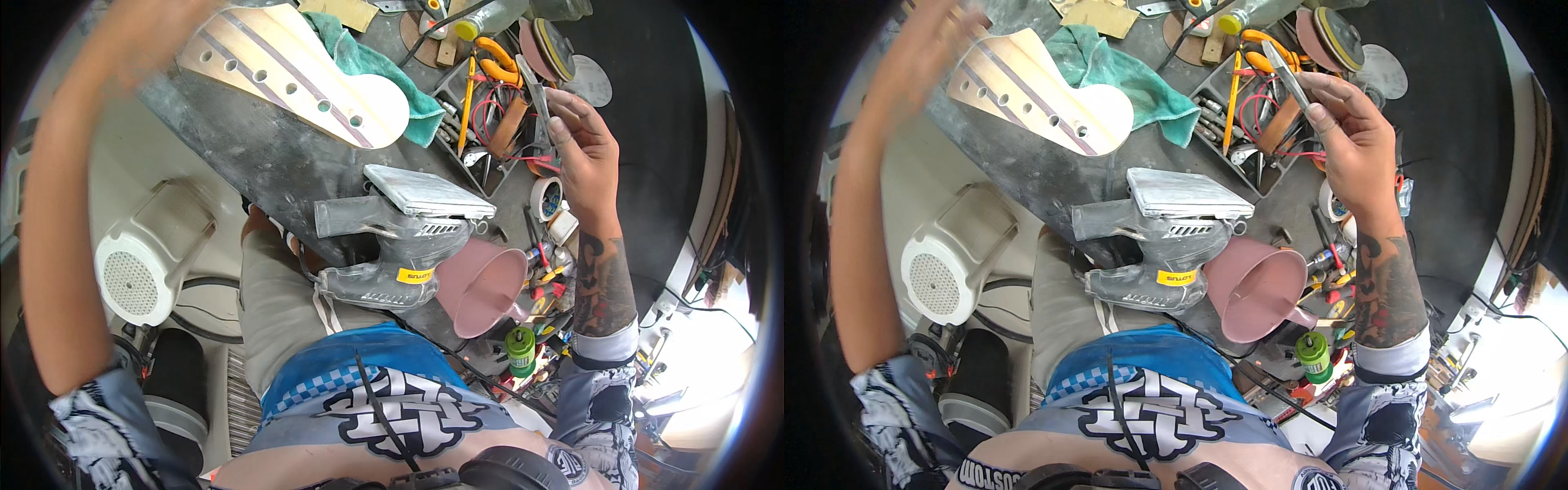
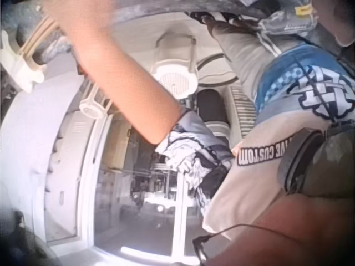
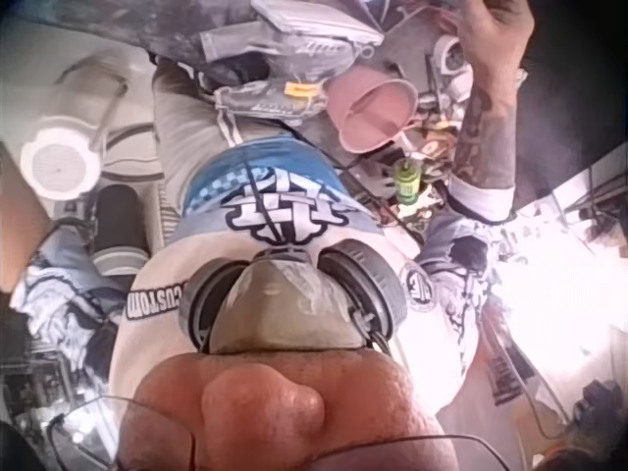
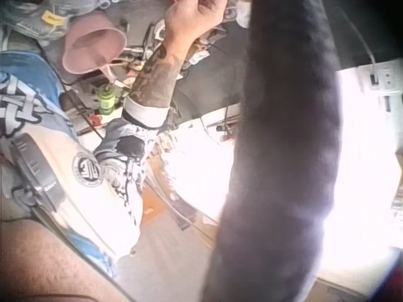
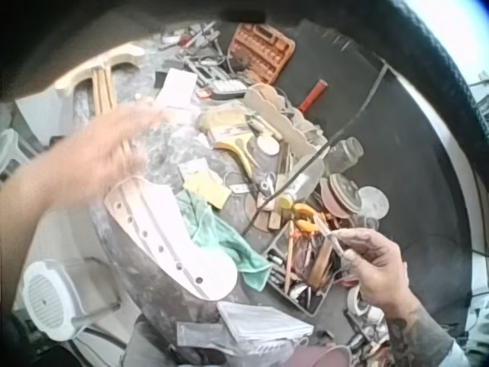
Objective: The person sands the headstock and neck of a wooden guitar body using a sanding block. They rotate the guitar to access different sides and continue sanding the neck and body edges.
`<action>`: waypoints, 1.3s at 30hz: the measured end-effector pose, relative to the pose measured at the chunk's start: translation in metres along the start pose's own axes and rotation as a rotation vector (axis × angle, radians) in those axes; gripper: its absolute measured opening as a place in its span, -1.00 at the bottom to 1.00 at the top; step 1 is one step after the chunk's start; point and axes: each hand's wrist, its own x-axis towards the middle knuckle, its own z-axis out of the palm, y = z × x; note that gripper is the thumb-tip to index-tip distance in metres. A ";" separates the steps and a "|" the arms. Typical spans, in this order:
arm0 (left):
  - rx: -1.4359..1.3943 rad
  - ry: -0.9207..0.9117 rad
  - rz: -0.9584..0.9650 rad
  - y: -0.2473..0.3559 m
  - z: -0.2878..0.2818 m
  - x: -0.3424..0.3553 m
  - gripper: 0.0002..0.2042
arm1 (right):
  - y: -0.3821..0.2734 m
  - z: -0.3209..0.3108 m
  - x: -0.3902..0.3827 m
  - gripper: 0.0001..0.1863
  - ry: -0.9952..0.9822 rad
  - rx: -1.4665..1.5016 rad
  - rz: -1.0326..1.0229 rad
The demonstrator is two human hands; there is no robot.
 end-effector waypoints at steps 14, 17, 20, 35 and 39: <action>-0.112 -0.313 0.142 0.104 -0.008 -0.046 -0.19 | 0.012 -0.013 -0.022 -0.62 0.084 0.026 0.001; -0.027 -0.279 -0.026 0.087 -0.004 -0.049 -0.18 | 0.013 -0.009 -0.014 -0.62 0.094 0.063 0.007; -0.310 -0.270 0.026 0.142 -0.001 -0.034 -0.09 | 0.008 -0.007 -0.015 -0.62 0.112 0.120 -0.002; -0.264 -0.410 0.161 0.065 -0.004 -0.026 -0.05 | -0.079 0.042 0.025 -0.69 0.329 0.163 -0.128; -0.408 -0.417 0.401 0.082 -0.008 -0.026 -0.02 | -0.099 0.091 0.003 -0.67 0.541 0.142 0.021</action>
